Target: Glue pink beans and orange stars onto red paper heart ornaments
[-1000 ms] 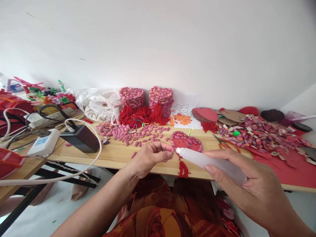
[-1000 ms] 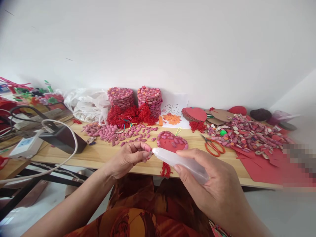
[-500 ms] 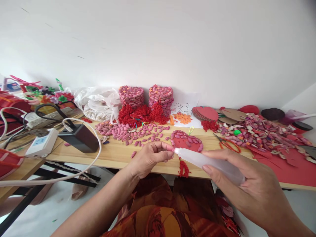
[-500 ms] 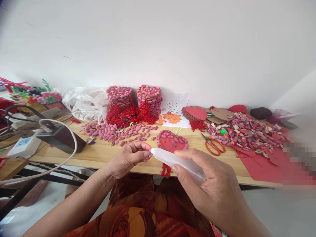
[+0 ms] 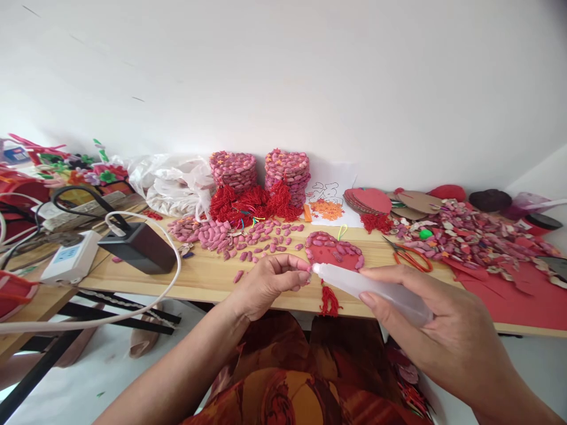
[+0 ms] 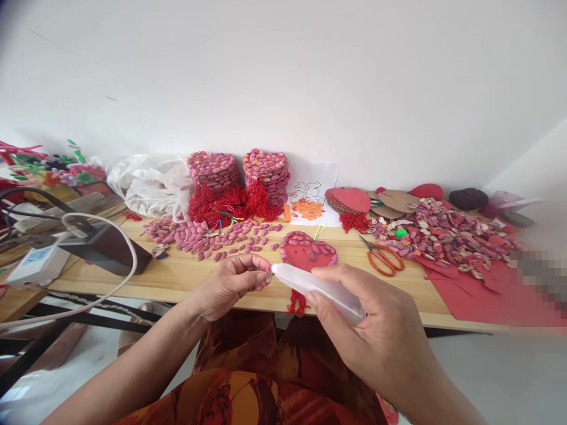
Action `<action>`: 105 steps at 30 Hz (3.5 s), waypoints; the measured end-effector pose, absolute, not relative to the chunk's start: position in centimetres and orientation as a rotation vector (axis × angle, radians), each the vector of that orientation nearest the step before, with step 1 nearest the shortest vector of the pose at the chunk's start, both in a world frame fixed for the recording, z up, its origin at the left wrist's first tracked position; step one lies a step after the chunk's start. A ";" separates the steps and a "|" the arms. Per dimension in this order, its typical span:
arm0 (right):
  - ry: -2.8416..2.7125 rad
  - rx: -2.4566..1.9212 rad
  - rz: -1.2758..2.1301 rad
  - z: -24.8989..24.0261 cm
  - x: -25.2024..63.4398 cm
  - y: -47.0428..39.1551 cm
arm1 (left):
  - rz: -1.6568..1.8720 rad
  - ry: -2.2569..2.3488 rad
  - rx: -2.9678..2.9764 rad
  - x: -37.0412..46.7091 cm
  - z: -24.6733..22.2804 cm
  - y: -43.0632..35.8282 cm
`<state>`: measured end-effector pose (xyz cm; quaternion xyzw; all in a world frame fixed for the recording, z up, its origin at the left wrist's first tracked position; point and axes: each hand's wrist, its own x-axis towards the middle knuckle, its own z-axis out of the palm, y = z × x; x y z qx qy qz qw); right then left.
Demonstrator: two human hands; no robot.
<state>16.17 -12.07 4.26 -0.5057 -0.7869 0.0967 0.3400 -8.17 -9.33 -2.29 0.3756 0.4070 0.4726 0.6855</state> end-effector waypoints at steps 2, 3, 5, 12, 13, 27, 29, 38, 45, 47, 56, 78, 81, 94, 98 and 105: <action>-2.054 -1.324 0.229 4.2 16.2 -12.0 | 1.059 0.916 0.821 -8.1 -2.3 -9.4; -2.062 -1.319 0.223 4.1 16.3 -12.0 | 1.058 0.919 0.808 -8.1 -2.3 -9.4; -2.056 -1.331 0.222 4.0 16.4 -11.9 | 1.058 0.923 0.780 -8.1 -2.3 -9.4; -2.079 -1.267 0.226 3.8 16.3 -11.8 | 1.044 0.919 0.768 -8.1 -2.7 -9.2; -2.078 -1.269 0.232 3.8 16.2 -11.8 | 1.038 0.921 0.776 -8.1 -2.7 -9.2; -1.776 -1.344 0.624 3.3 15.7 -12.4 | 1.061 0.850 0.651 -8.2 -2.5 -9.2; -1.770 -1.382 0.647 3.1 15.6 -12.8 | 1.070 0.843 0.651 -8.3 -2.5 -9.2; -1.969 -1.337 0.464 3.4 15.3 -13.3 | 1.099 0.862 0.744 -8.2 -2.6 -9.2; -2.070 -1.256 0.317 3.0 15.6 -12.8 | 1.112 0.886 0.809 -8.1 -2.5 -9.2; -2.085 -1.234 0.267 2.9 15.7 -12.8 | 1.117 0.891 0.819 -8.1 -2.5 -9.2; -2.095 -1.150 0.221 2.3 15.7 -12.8 | 1.162 0.918 0.848 -7.6 -2.7 -9.2; -1.799 -1.345 0.802 -0.6 16.7 -11.0 | 1.162 0.857 0.621 -7.3 -3.1 -8.2; -1.394 -1.325 1.258 -1.6 17.0 -10.3 | 1.148 0.866 0.621 -7.3 -3.1 -7.8; -0.719 -1.021 1.817 -2.3 17.1 -8.1 | 1.007 1.106 1.186 -6.1 -2.5 -6.1; -0.621 -0.847 1.820 -2.1 17.9 -7.0 | 0.951 1.343 1.542 -5.9 -1.9 -5.1; -0.464 -0.904 1.694 -2.8 20.3 -5.6 | 0.840 1.527 1.869 -5.3 -1.8 -2.8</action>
